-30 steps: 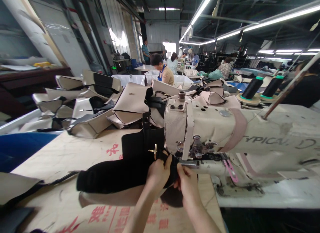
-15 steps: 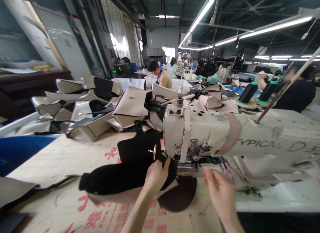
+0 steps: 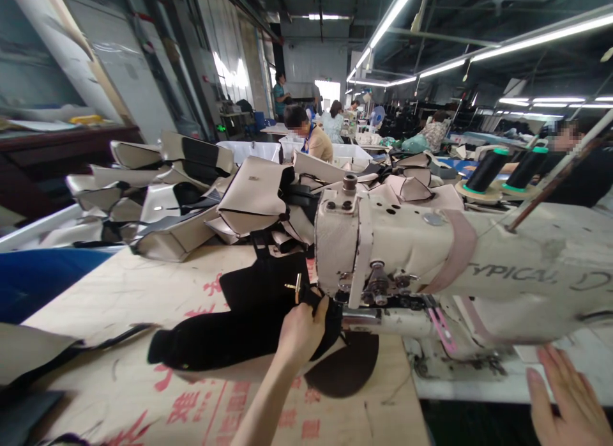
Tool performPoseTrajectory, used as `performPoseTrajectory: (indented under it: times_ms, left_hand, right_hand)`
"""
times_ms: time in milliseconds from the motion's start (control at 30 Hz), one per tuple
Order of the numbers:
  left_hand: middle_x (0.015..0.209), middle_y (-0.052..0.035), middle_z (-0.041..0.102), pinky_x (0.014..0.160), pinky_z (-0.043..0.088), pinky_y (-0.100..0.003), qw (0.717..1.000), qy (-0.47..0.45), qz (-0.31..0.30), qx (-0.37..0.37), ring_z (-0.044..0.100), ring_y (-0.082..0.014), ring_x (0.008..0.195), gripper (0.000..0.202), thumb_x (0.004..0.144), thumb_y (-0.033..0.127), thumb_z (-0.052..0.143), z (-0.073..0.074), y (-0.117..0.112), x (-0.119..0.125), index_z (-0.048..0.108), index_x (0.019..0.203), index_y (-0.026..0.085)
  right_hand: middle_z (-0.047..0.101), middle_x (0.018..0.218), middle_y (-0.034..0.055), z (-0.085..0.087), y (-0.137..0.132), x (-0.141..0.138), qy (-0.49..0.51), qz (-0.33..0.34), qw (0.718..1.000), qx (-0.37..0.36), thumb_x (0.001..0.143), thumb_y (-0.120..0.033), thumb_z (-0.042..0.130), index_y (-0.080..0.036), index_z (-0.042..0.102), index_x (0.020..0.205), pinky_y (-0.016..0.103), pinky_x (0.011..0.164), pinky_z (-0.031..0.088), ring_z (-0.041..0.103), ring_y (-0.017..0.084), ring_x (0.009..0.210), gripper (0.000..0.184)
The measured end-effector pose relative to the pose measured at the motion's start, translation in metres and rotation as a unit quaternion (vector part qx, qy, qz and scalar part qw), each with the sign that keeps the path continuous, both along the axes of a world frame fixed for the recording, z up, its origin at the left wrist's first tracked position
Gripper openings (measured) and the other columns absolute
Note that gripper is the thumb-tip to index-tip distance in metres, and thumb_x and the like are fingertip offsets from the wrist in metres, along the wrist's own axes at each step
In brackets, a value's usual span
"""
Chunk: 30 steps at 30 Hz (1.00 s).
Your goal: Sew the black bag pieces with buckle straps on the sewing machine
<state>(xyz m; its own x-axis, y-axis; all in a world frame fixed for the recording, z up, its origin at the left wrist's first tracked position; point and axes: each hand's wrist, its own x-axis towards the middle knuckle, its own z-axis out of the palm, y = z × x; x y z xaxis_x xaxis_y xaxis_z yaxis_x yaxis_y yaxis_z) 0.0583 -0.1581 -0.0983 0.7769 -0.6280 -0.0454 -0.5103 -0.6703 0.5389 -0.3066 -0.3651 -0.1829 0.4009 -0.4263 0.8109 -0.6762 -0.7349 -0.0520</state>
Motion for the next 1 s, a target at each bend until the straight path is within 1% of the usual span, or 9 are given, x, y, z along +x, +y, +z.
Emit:
performPoseTrajectory:
  times_ms: [133,267,367,433,467,533,633,800,1000]
  left_hand:
    - [0.085,-0.0105,0.068,0.067,0.040,-0.026,1.000,0.005,0.000,-0.015,0.062,-0.0256,0.091,0.034,0.088,0.036,0.033,0.002,0.002,-0.005,0.060,0.096,0.017]
    - [0.082,-0.0093,0.068,0.070,0.040,-0.024,0.999,0.007,-0.004,-0.034,0.062,-0.0233,0.092,0.032,0.089,0.035,0.032,0.002,0.002,-0.007,0.058,0.098,0.018]
    - [0.087,-0.0100,0.068,0.069,0.040,-0.025,1.000,0.001,-0.005,-0.024,0.062,-0.0245,0.091,0.032,0.089,0.034,0.032,0.001,0.001,-0.007,0.057,0.102,0.018]
    - [0.091,-0.0106,0.068,0.067,0.040,-0.026,1.000,-0.003,-0.001,-0.014,0.063,-0.0257,0.089,0.031,0.089,0.034,0.033,0.002,0.001,-0.007,0.056,0.103,0.019]
    - [0.091,-0.0108,0.068,0.066,0.039,-0.027,1.000,-0.005,0.001,-0.010,0.063,-0.0261,0.088,0.031,0.089,0.034,0.033,0.003,0.000,-0.007,0.056,0.103,0.019]
    - [0.090,-0.0106,0.068,0.065,0.039,-0.027,1.000,-0.009,0.003,-0.009,0.063,-0.0263,0.089,0.031,0.089,0.033,0.033,0.004,-0.001,-0.007,0.057,0.101,0.019]
    - [0.086,-0.0104,0.069,0.066,0.039,-0.026,1.000,-0.007,0.009,-0.008,0.063,-0.0258,0.090,0.031,0.088,0.034,0.033,0.004,-0.001,-0.006,0.059,0.094,0.018]
    - [0.076,-0.0104,0.069,0.060,0.038,-0.026,1.000,0.004,0.010,-0.005,0.065,-0.0255,0.081,0.038,0.088,0.040,0.033,-0.004,0.001,-0.002,0.062,0.084,0.016]
    - [0.084,-0.0106,0.069,0.063,0.039,-0.024,1.000,0.004,0.017,-0.017,0.063,-0.0236,0.088,0.039,0.088,0.040,0.031,-0.005,-0.001,-0.002,0.062,0.085,0.016]
  right_hand:
    - [0.052,0.123,0.0108,0.005,-0.008,-0.006,-0.008,-0.022,1.000,-0.003,0.083,-0.034,0.048,-0.014,0.041,0.130,0.046,0.097,0.038,0.051,0.029,0.111,0.052]
    - [0.055,0.119,0.0110,0.044,-0.011,-0.006,-0.020,-0.037,0.999,0.004,0.084,-0.039,0.043,-0.015,0.047,0.125,0.048,0.096,0.036,0.053,0.030,0.108,0.048]
    - [0.063,0.103,0.0111,0.074,0.023,0.026,-0.109,-0.060,0.992,0.029,0.084,-0.040,0.044,-0.016,0.060,0.108,0.045,0.092,0.038,0.058,0.028,0.094,0.037]
    - [0.066,0.081,0.0097,0.083,0.063,0.068,-0.196,0.018,0.976,0.094,0.080,-0.037,0.052,-0.016,0.064,0.086,0.033,0.077,0.045,0.060,0.022,0.076,0.025]
    - [0.064,0.070,0.0064,0.083,0.084,0.093,-0.213,0.078,0.956,0.188,0.082,-0.037,0.050,-0.016,0.063,0.080,0.025,0.063,0.045,0.059,0.016,0.064,0.024]
    - [0.055,0.057,0.0012,0.079,0.122,0.147,-0.161,0.198,0.855,0.450,0.086,-0.043,0.042,-0.017,0.059,0.072,0.021,0.047,0.038,0.051,0.012,0.051,0.034]
    - [0.040,0.049,-0.0036,0.067,0.153,0.214,-0.140,0.293,0.701,0.635,0.083,-0.048,0.045,-0.017,0.047,0.060,0.020,0.043,0.027,0.038,0.009,0.046,0.038]
    - [0.029,0.045,-0.0067,0.049,0.161,0.256,-0.268,0.277,0.561,0.733,0.073,-0.045,0.057,-0.017,0.035,0.052,0.020,0.041,0.015,0.024,0.006,0.044,0.041]
    - [0.025,0.045,-0.0086,0.047,0.169,0.260,-0.346,0.241,0.495,0.760,0.068,-0.046,0.059,-0.018,0.032,0.054,0.019,0.040,0.012,0.019,0.004,0.041,0.041]
